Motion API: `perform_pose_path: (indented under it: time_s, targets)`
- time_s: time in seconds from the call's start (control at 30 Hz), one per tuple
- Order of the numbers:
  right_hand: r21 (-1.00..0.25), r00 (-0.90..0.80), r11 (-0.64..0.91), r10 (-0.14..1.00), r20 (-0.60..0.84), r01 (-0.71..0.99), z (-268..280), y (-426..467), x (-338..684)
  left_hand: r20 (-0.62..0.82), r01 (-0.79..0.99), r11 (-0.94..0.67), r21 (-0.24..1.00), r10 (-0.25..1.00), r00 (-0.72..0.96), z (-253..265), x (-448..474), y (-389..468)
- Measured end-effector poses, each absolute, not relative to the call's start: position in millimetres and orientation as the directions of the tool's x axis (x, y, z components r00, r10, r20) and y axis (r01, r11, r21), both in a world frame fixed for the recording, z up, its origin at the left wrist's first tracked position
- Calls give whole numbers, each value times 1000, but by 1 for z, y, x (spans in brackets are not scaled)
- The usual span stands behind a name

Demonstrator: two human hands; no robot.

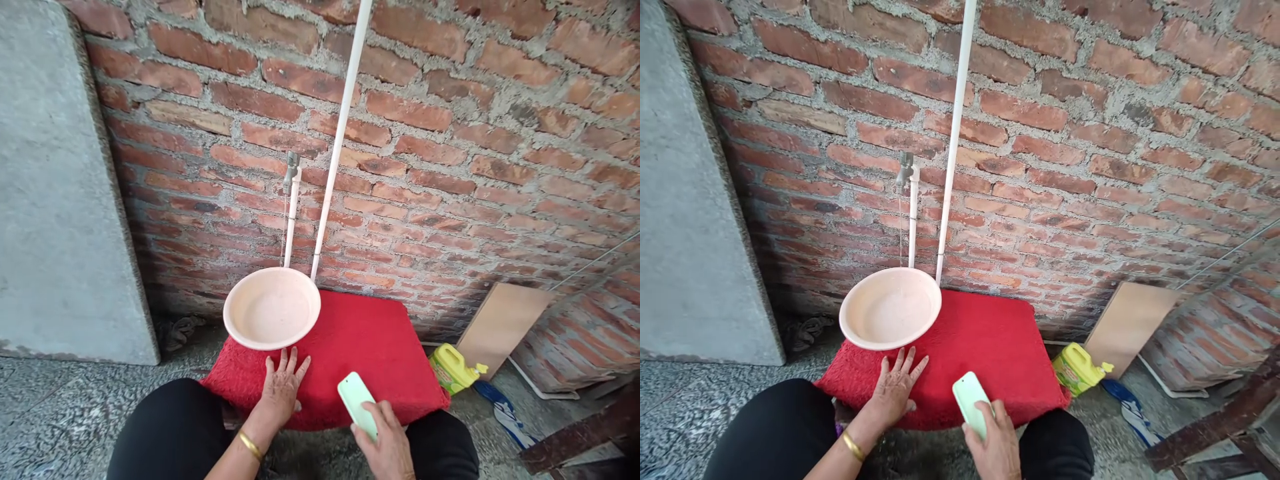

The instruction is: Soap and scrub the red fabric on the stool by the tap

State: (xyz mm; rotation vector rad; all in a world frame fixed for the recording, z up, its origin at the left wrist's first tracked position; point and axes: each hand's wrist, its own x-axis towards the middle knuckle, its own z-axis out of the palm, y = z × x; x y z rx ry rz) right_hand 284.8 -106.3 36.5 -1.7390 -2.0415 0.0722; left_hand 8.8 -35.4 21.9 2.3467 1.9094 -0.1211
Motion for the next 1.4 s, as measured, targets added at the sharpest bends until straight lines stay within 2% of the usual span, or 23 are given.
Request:
perform_pose_path:
  time_s: [0.17, 0.23, 0.33, 0.47, 0.57, 0.7, 0.8, 0.87, 0.93, 1.13, 1.27, 1.4]
  targets:
    - [-369, 202, -81, 931, 304, 926, 48, -105, 348, -116, 980, -199, 28, 973, 201, 20, 9, -37]
    - [-414, 272, -133, 915, 297, 900, 50, -107, 360, -135, 979, -200, 35, 970, 203, 22, 9, -37]
    - [-466, 222, -72, 935, 276, 882, 41, -111, 345, -141, 980, -197, 29, 970, 199, 22, 8, -37]
    - [-437, 57, 89, 949, 311, 895, 16, -110, 305, -89, 980, -201, -12, 976, 199, 17, 8, -38]
    - [-411, 69, 80, 939, 337, 908, 7, -106, 309, -78, 982, -181, -53, 981, 177, 18, 10, -39]
    - [-448, 265, -111, 918, 296, 887, 19, -110, 374, -100, 981, -178, -74, 980, 170, 26, 12, -41]
    - [-522, 484, -313, 844, 229, 793, 31, -117, 428, -114, 983, -168, -80, 981, 158, 32, 14, -42]
    - [-583, 579, -374, 788, 210, 721, 34, -121, 449, -147, 984, -156, -87, 979, 142, 35, 15, -42]
    - [-632, 609, -372, 766, 204, 680, 33, -122, 455, -176, 985, -139, -106, 977, 119, 39, 17, -42]
    - [-688, 532, -251, 815, 230, 681, 31, -111, 427, -214, 983, -135, -128, 971, 105, 51, 18, -43]
    - [-689, 536, -212, 791, 295, 693, 34, -95, 422, -262, 982, -140, -123, 960, 104, 56, 18, -41]
    - [-659, 530, -230, 793, 299, 716, 35, -80, 437, -272, 971, -157, -182, 957, 104, 49, 17, -34]
